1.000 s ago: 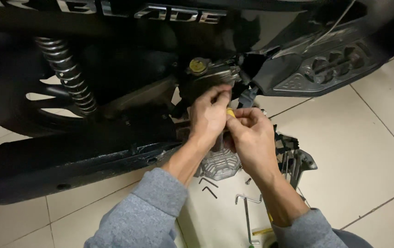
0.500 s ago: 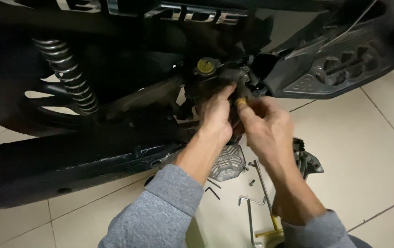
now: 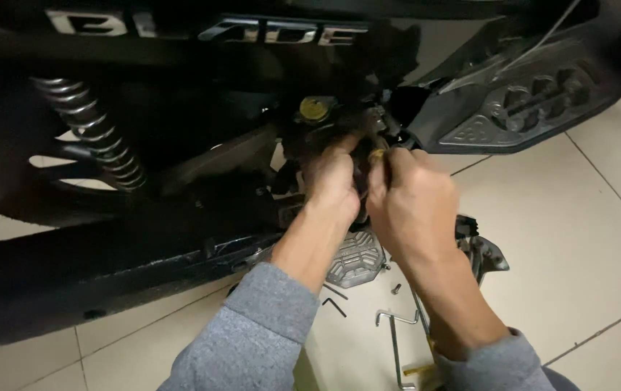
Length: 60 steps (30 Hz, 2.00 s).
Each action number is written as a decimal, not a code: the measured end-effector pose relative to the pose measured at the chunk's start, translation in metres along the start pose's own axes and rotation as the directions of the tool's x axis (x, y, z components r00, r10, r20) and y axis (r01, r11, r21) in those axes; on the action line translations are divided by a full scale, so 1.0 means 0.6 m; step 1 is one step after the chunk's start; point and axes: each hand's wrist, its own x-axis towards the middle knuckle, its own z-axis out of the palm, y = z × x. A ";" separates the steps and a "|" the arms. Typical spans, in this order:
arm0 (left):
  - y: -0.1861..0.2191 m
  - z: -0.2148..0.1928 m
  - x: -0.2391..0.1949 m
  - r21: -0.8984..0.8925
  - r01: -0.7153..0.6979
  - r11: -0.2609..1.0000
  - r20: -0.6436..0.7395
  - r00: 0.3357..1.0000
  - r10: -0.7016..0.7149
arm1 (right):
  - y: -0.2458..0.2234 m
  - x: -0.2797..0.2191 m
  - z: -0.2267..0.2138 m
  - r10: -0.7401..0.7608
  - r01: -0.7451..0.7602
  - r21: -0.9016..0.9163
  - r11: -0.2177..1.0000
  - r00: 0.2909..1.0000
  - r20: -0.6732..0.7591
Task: The person uses a screwdriver to scrape and clean a part of the motorcycle's engine area, then wipes the area with a cloth. The person continues to wipe and clean the engine and surrounding parts with the cloth.
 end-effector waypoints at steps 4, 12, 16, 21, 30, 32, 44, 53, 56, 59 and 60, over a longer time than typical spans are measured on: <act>-0.016 0.014 0.027 0.041 0.021 0.999 0.049 0.999 -0.023 | 0.005 0.007 -0.003 0.013 -0.012 0.041 0.999 1.000 -0.010; 0.035 0.003 -0.036 0.270 -0.164 0.949 0.063 0.986 0.152 | 0.006 0.005 0.019 0.030 -0.028 0.079 0.996 0.999 -0.021; 0.018 0.011 0.014 0.297 -0.181 0.937 0.082 0.983 0.164 | -0.014 0.003 0.016 0.015 -0.021 -0.077 0.997 0.997 -0.081; 0.004 0.008 0.050 0.406 -0.129 0.905 -0.077 0.982 0.174 | -0.023 0.007 0.009 -0.021 -0.003 -0.174 0.985 0.991 -0.135; -0.015 0.024 0.041 0.272 -0.132 0.953 0.001 0.991 0.137 | -0.054 0.012 -0.060 0.086 -0.081 -0.068 0.994 0.993 0.082; -0.024 0.025 0.065 0.302 -0.141 0.943 0.037 0.990 0.136 | -0.015 0.015 -0.005 0.085 -0.081 -0.074 0.994 0.995 0.045; -0.065 0.030 0.010 0.246 -0.119 0.962 -0.022 0.992 0.128 | 0.030 -0.018 -0.003 0.141 -0.149 0.101 0.984 0.987 0.083; -0.086 0.041 0.000 0.087 -0.140 0.986 -0.005 0.990 0.141 | 0.038 -0.030 -0.034 0.208 -0.238 0.198 0.951 0.965 0.160; -0.076 0.033 0.021 0.105 -0.137 0.985 -0.042 0.989 0.142 | 0.037 -0.021 -0.016 0.175 -0.193 0.254 0.948 0.980 0.092; -0.070 0.033 0.042 0.094 -0.131 0.987 -0.051 0.989 0.136 | 0.043 -0.012 0.006 0.163 -0.166 0.279 0.946 0.986 0.035; -0.068 0.034 0.050 0.071 -0.132 0.989 -0.057 0.989 0.136 | 0.044 -0.008 0.014 0.167 -0.167 0.268 0.949 0.986 0.022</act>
